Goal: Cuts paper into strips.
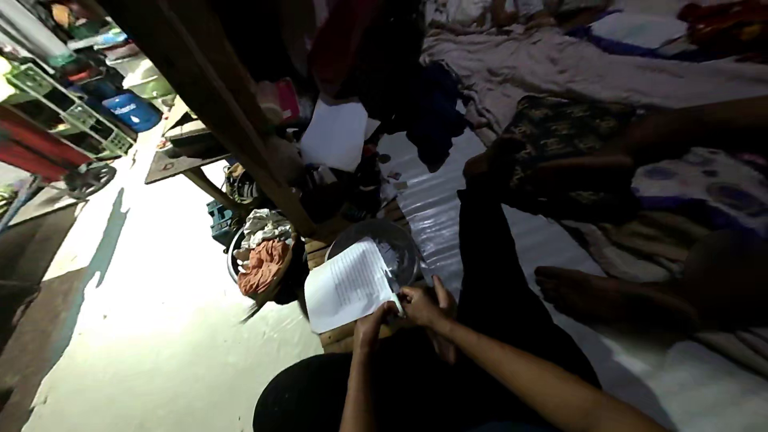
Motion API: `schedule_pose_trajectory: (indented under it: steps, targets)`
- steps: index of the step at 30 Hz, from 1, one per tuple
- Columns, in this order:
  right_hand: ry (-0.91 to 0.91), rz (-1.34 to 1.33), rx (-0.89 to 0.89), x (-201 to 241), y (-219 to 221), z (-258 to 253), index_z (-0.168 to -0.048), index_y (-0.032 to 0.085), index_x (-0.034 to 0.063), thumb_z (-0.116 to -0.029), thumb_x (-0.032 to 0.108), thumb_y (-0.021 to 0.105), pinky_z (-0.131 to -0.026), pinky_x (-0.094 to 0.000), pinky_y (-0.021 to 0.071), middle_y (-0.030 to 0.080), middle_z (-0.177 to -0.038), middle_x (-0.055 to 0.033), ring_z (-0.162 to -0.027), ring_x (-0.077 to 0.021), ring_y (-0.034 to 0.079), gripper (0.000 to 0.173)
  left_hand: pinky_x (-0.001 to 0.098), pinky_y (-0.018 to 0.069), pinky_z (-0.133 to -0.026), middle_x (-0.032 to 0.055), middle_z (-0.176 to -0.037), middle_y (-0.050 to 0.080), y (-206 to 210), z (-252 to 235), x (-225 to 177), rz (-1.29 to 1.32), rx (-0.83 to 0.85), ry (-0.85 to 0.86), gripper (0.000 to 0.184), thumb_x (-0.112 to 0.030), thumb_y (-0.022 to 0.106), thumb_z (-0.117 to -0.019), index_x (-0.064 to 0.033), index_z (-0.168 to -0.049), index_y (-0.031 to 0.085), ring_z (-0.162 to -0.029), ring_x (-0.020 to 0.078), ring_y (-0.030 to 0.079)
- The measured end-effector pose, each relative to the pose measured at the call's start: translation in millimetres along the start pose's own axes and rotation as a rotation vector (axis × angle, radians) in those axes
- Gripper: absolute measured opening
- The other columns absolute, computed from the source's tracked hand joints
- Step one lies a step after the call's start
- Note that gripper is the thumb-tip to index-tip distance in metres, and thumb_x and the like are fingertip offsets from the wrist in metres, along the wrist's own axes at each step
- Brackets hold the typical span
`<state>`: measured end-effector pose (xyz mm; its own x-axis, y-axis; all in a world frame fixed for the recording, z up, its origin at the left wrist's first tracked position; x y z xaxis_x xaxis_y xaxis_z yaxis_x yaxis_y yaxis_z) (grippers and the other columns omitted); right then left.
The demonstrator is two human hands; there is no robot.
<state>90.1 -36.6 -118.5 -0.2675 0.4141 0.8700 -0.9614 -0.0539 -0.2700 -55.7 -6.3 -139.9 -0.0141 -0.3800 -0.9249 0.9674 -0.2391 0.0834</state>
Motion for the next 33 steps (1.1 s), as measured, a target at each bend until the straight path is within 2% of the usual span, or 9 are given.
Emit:
schedule_pose_trajectory:
  steps: [4, 9, 12, 15, 19, 22, 26, 29, 33]
  targets:
    - [-0.009, -0.019, 0.009, -6, 4, -2, -0.108, 0.063, -0.0079, -0.0986, 0.015, 0.066, -0.078, -0.0353, 0.0514, 0.063, -0.093, -0.0159, -0.079, -0.0181, 0.058, 0.025, 0.0348, 0.0588, -0.08, 0.01, -0.086, 0.072, -3, -1, 6, 0.034, -0.039, -0.014, 0.017, 0.004, 0.076, -0.0831, 0.0063, -0.098, 0.068, -0.082, 0.0157, 0.069]
    - [-0.018, -0.045, -0.009, -4, 5, -1, -0.109, 0.065, -0.0071, -0.0995, 0.012, 0.063, -0.077, -0.0319, 0.0519, 0.064, -0.091, -0.0132, -0.077, -0.0144, 0.059, 0.021, 0.032, 0.0589, -0.078, 0.0081, -0.088, 0.071, -4, 4, 3, 0.039, -0.019, 0.024, 0.021, 0.004, 0.073, -0.0845, 0.0069, -0.104, 0.066, -0.081, 0.0127, 0.069]
    - [-0.015, -0.075, 0.001, -5, 6, -5, -0.105, 0.065, -0.0069, -0.1007, 0.02, 0.065, -0.075, -0.0286, 0.0519, 0.064, -0.088, -0.0105, -0.075, -0.0107, 0.059, 0.027, 0.0319, 0.059, -0.081, 0.0077, -0.089, 0.071, -3, 8, 2, 0.038, -0.034, 0.014, 0.024, 0.008, 0.073, -0.0831, 0.0075, -0.106, 0.065, -0.083, 0.0121, 0.069]
    - [-0.032, -0.066, -0.005, -7, 7, -6, -0.102, 0.065, -0.0065, -0.1004, 0.021, 0.066, -0.072, -0.0274, 0.0517, 0.064, -0.084, -0.0091, -0.072, -0.0093, 0.058, 0.028, 0.0331, 0.0589, -0.082, 0.0087, -0.09, 0.071, -4, 11, 4, 0.042, -0.047, -0.01, 0.025, 0.008, 0.073, -0.0825, 0.0078, -0.106, 0.065, -0.084, 0.0131, 0.069]
    - [-0.042, -0.035, -0.01, -6, 8, -6, -0.106, 0.063, -0.0091, -0.0975, 0.014, 0.068, -0.074, -0.0313, 0.0514, 0.063, -0.088, -0.0132, -0.075, -0.0136, 0.058, 0.025, 0.033, 0.0582, -0.085, 0.0087, -0.093, 0.072, -6, 12, 2, 0.032, -0.035, -0.017, 0.026, 0.002, 0.074, -0.0863, 0.0073, -0.11, 0.065, -0.087, 0.0123, 0.069]
    - [-0.023, -0.067, -0.002, -6, 8, -8, -0.108, 0.064, -0.0072, -0.0985, 0.019, 0.068, -0.074, -0.0294, 0.052, 0.064, -0.088, -0.0113, -0.074, -0.0113, 0.058, 0.028, 0.0344, 0.0579, -0.086, 0.0103, -0.094, 0.072, -8, 11, 3, -0.016, -0.049, -0.037, 0.027, -0.001, 0.075, -0.0859, 0.0077, -0.11, 0.066, -0.087, 0.0136, 0.069]
    - [0.003, -0.067, -0.019, -3, 8, -9, -0.102, 0.066, -0.0063, -0.0994, 0.025, 0.069, -0.073, -0.028, 0.0482, 0.063, -0.085, -0.0089, -0.074, -0.009, 0.054, 0.031, 0.0358, 0.0559, -0.091, 0.0138, -0.103, 0.071, -8, 17, 4, -0.082, -0.072, -0.114, 0.033, -0.002, 0.076, -0.0867, 0.0084, -0.116, 0.065, -0.095, 0.0154, 0.068]
    - [-0.02, -0.058, -0.015, -4, 11, -11, -0.1, 0.065, -0.0067, -0.0997, 0.025, 0.068, -0.073, -0.0274, 0.048, 0.062, -0.084, -0.0083, -0.073, -0.0087, 0.054, 0.032, 0.0335, 0.056, -0.091, 0.0126, -0.103, 0.071, -10, 20, 3, -0.06, -0.086, -0.095, 0.033, 0.0, 0.076, -0.086, 0.0083, -0.116, 0.064, -0.095, 0.0131, 0.068]
    - [-0.025, -0.042, -0.025, -5, 15, -9, -0.102, 0.065, -0.0059, -0.0971, 0.027, 0.072, -0.073, -0.0328, 0.0502, 0.064, -0.086, -0.0109, -0.074, -0.013, 0.057, 0.034, 0.0326, 0.0567, -0.089, 0.0117, -0.101, 0.071, -13, 20, 5, -0.029, -0.069, -0.059, 0.032, 0.003, 0.074, -0.0849, 0.0091, -0.115, 0.063, -0.093, 0.0124, 0.068]
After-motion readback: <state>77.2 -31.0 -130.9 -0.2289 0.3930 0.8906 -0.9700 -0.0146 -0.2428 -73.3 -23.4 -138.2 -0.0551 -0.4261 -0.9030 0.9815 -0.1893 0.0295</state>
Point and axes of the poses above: each hand's wrist, its own z-axis away from the middle knuckle, its own y-axis out of the palm, x = y × z, the point moved 5 cm from there along -z, towards the middle knuckle
